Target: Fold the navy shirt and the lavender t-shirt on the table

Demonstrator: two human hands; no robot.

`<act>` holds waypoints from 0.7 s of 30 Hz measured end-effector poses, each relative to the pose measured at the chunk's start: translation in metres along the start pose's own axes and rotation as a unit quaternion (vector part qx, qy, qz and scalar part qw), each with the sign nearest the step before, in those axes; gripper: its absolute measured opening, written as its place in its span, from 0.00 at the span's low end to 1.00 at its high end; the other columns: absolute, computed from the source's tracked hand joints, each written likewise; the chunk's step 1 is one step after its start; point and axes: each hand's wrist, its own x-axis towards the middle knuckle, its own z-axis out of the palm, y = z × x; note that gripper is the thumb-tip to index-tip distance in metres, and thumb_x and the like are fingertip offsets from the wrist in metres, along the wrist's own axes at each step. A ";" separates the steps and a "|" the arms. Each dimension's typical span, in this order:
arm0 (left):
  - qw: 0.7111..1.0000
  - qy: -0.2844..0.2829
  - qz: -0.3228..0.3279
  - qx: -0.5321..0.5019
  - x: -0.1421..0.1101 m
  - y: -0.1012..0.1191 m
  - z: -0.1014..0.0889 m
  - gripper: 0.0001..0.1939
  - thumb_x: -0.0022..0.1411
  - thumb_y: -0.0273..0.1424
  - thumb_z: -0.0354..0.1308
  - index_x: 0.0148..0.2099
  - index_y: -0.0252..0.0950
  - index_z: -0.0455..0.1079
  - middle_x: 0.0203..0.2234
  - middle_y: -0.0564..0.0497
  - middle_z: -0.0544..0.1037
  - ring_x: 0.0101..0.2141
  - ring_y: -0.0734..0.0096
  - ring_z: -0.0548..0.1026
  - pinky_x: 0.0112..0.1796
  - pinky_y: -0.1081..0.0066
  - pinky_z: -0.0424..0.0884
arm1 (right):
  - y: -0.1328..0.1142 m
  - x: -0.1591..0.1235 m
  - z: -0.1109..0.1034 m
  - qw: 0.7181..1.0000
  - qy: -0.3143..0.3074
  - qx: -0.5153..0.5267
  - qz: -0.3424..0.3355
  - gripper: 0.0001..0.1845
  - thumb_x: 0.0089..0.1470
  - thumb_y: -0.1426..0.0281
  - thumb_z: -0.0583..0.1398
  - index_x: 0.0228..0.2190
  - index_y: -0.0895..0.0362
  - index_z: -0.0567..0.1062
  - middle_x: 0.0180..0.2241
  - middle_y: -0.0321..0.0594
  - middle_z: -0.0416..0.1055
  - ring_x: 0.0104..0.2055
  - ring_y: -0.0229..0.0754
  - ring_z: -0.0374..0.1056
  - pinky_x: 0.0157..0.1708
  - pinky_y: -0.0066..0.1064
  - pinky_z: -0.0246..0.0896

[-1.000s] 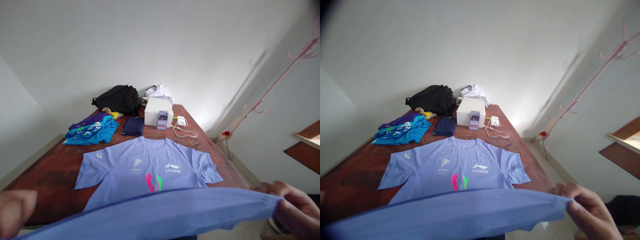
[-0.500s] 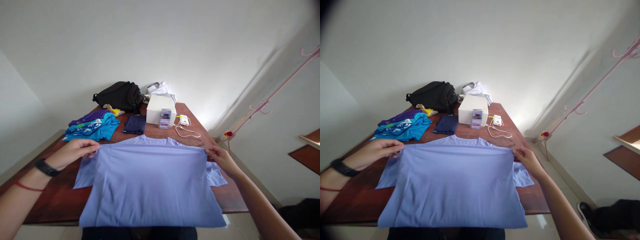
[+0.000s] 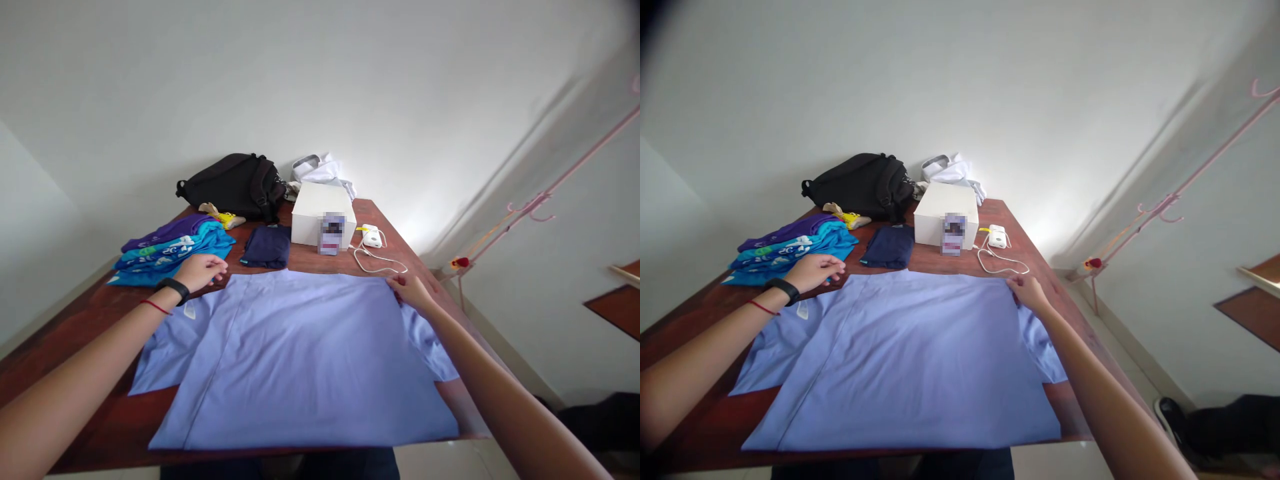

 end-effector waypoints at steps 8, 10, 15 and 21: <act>0.989 -0.018 0.069 0.129 0.009 0.003 0.019 0.23 0.51 0.46 0.65 0.43 0.35 0.78 0.28 0.51 0.80 0.33 0.61 0.77 0.36 0.68 0.68 | 0.006 0.008 0.003 0.998 -0.008 -0.067 0.014 0.15 0.53 0.56 0.61 0.28 0.56 0.77 0.14 0.33 0.68 0.16 0.39 0.65 0.19 0.28 0.60; 0.986 -0.034 0.076 0.142 0.011 0.003 0.019 0.18 0.53 0.44 0.63 0.40 0.36 0.79 0.27 0.51 0.80 0.33 0.62 0.77 0.36 0.68 0.67 | 0.005 0.008 0.003 0.996 -0.010 -0.087 0.014 0.15 0.54 0.58 0.61 0.29 0.56 0.77 0.15 0.33 0.69 0.17 0.39 0.65 0.21 0.28 0.60; 0.982 -0.043 0.073 0.170 0.014 0.000 0.016 0.14 0.56 0.40 0.61 0.37 0.33 0.78 0.31 0.50 0.82 0.36 0.63 0.77 0.38 0.70 0.68 | -0.002 0.009 0.003 0.990 -0.001 -0.143 0.008 0.11 0.54 0.62 0.61 0.28 0.56 0.78 0.17 0.34 0.71 0.22 0.40 0.69 0.26 0.28 0.60; 0.974 0.015 0.091 0.209 -0.002 0.004 0.016 0.18 0.64 0.34 0.56 0.51 0.27 0.72 0.36 0.49 0.80 0.37 0.66 0.75 0.43 0.67 0.69 | -0.012 0.000 0.007 0.979 0.035 -0.199 -0.011 0.11 0.56 0.64 0.60 0.38 0.56 0.79 0.32 0.40 0.77 0.36 0.45 0.72 0.38 0.32 0.63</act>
